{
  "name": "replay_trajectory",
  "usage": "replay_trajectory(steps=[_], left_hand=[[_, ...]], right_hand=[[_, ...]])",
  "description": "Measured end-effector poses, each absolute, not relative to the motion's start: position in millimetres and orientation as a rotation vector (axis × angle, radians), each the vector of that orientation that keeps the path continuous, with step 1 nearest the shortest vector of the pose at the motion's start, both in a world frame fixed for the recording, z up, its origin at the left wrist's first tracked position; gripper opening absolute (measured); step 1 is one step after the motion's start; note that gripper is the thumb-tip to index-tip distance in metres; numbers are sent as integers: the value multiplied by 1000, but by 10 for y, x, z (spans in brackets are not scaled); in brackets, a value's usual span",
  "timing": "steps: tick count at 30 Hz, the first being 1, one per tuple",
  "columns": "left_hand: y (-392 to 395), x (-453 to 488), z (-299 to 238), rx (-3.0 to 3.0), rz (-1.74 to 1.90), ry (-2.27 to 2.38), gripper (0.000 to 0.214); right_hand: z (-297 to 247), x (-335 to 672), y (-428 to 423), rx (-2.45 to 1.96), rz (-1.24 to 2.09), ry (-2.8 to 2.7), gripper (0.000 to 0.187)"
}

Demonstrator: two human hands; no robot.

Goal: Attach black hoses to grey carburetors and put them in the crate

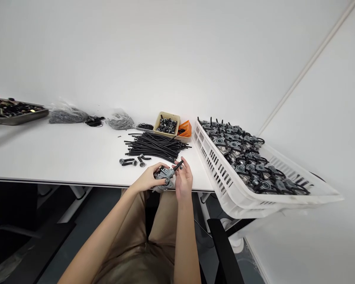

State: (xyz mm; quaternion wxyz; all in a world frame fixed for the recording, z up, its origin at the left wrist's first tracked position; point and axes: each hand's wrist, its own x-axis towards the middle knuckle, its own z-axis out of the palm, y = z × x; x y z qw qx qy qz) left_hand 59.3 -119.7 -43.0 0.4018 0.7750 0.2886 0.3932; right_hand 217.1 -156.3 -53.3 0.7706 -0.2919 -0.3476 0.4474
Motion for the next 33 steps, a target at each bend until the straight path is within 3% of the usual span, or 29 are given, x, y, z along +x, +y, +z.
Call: replay_trajectory(steps=[12,17,25,33], left_hand=[[-1317,571,-392,1987,1126,744,61],[-1380,564,-328,2307,1207,974,68],[-1258,587,-375,2589,1205,903,71],[-1238,523,-406,2447,1190,845,81]], right_hand=[[-321,2239,-1802,-985,534,-971,32],[-279,2388,-1907,-1178,421,-1143,24],[-403,2444,-1837,-1510,330,-1282,45],[-171,2419,-1760,-1441,392,-1525,42]])
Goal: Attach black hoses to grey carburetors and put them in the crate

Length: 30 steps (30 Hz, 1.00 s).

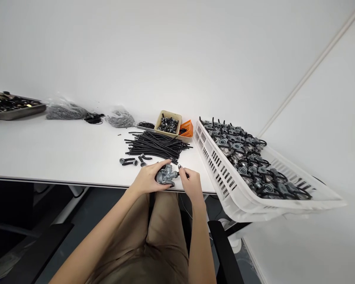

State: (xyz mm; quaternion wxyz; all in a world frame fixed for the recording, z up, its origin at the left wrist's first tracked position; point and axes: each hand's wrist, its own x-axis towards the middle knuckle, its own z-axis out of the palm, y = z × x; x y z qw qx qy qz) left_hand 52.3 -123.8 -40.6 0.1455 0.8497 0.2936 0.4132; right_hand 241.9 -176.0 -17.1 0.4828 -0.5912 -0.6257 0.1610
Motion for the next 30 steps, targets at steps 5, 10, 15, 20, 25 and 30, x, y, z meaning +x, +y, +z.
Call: replay_trajectory(steps=[5,10,15,20,25,30], left_hand=[[-1251,533,-432,2421,1203,841,78],[-1251,549,-442,2442,1235,802,73],[-1227,559,-412,2420,1214,790,72],[-1212,549,-416,2377,1194,789,72],[-1219,509,-411,2312,1200,832,70],[-1228,489,-381,2191,1183,871,68]], right_hand=[[-129,2392,-1757,-1469,419,-1556,41],[-134,2419,-1760,-1533,508,-1598,45],[-61,2445,-1722,-1535,633,-1636,46],[-25,2421,-1666,-1525,760,-1656,47],[-114,2372,-1616,-1485,686,-1577,53],[-297,2406,-1664,-1212,622,-1340,32]])
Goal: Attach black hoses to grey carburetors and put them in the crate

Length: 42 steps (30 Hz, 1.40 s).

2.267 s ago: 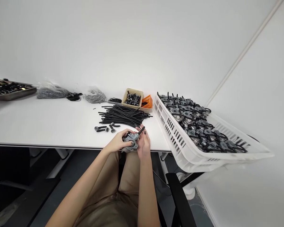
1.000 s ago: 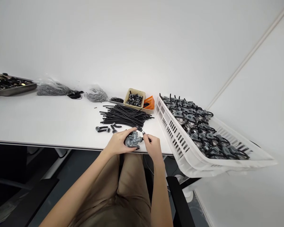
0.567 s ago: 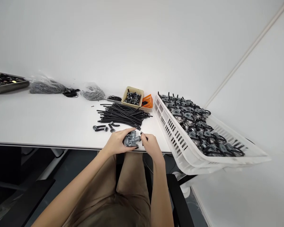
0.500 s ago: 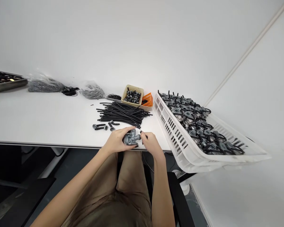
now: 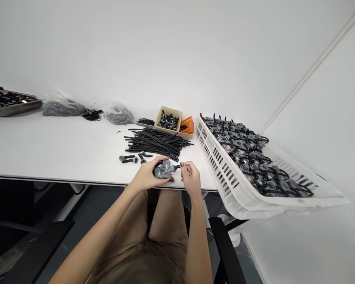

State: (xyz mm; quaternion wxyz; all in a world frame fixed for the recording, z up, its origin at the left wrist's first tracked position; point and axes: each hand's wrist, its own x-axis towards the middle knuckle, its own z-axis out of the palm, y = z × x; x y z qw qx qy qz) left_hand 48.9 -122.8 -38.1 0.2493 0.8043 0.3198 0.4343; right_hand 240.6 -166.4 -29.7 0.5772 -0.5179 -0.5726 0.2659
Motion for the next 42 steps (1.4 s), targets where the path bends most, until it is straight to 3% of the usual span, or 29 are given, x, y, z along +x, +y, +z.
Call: replay_trajectory(steps=[12,19,33,39,42], left_hand=[[-1063,373,-433,1724,1268,702,45],[-1063,389,-438,1715,1223,606,43],[-1072,390,-452,1744,1217,655,44],[-1069,394,-449,1733,1227,663,43],[-1054,405,-461,1729,1247,674,42]], right_hand=[[-329,2176,-1492,-848,722,-1248,56],[-305,1998,-1366,-912,636,-1151,33],[-367,1995,-1363,-845,552,-1190,21],[-403,1991,-1349,-830,590,-1166,25],[-465,1973,-1373,-839,711,-1200,41]])
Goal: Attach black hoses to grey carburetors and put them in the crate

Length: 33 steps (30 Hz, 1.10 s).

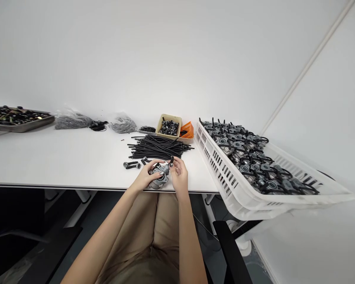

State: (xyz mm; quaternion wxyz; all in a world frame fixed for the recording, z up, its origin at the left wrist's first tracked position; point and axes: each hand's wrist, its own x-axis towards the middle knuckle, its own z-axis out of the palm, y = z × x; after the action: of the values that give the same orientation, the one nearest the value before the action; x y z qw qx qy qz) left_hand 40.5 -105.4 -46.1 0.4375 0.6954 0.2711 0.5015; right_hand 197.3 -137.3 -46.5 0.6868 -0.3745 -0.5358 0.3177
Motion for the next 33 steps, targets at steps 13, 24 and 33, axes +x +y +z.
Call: replay_trajectory(steps=[13,24,33], left_hand=[[-919,480,-532,1068,1634,760,47],[-920,360,-410,436,1361,555,40],[-903,284,-381,304,1290,486,45]], right_hand=[[-633,1725,-1349,-993,889,-1353,81],[-675,2126,-1006,-1363,290,-1281,28],[-818,2107,-1003,-1630,34,-1484,28]])
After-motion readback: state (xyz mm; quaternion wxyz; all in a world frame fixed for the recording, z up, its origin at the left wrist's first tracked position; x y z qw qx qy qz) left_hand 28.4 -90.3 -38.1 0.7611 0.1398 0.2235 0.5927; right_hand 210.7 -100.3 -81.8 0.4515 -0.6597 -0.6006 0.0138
